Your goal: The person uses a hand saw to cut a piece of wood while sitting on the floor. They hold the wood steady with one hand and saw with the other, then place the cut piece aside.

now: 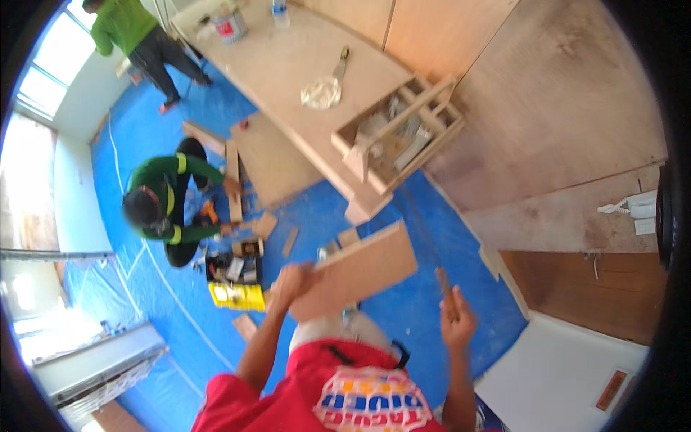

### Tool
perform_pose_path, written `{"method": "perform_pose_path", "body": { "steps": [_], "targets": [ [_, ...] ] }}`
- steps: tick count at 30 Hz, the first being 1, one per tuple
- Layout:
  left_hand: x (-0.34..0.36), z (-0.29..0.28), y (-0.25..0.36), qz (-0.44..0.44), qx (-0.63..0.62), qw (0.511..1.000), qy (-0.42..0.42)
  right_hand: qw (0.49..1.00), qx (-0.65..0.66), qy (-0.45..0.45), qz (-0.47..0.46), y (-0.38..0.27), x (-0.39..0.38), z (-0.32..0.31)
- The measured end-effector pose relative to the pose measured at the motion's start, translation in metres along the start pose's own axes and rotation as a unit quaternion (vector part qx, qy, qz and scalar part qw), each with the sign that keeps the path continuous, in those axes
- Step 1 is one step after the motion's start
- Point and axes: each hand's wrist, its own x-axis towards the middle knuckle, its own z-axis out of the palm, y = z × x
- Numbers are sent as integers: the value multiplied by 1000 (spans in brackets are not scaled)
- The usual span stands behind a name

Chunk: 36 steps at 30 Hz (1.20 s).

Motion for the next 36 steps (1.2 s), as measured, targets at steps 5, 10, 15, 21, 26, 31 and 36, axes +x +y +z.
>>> {"method": "perform_pose_path", "body": {
  "steps": [5, 10, 15, 21, 26, 31, 36],
  "targets": [
    [111, -4, -49, -24, -30, 999, -15, 980, -19, -43, 193, -21, 18, 1],
    [116, -49, -52, -69, -23, 995, -68, 995, -74, 2, 64, 7, 109, 58],
    [97, -57, -40, -123, -25, 988, -88, 993, -86, -27, -71, 92, 277, 145],
    [73, -46, 7, -254, -61, 965, -25, 940, -67, -200, -267, 146, 455, 211],
    [77, -41, 70, -372, -185, 908, 58, 855, -115, -280, -422, 155, 529, 246],
    [69, -37, 99, -426, -197, 881, 59, 768, -191, -330, -514, 149, 555, 285],
    [54, -17, 115, -427, -227, 869, 108, 730, -172, -415, -515, 141, 560, 307]
  ]
}}
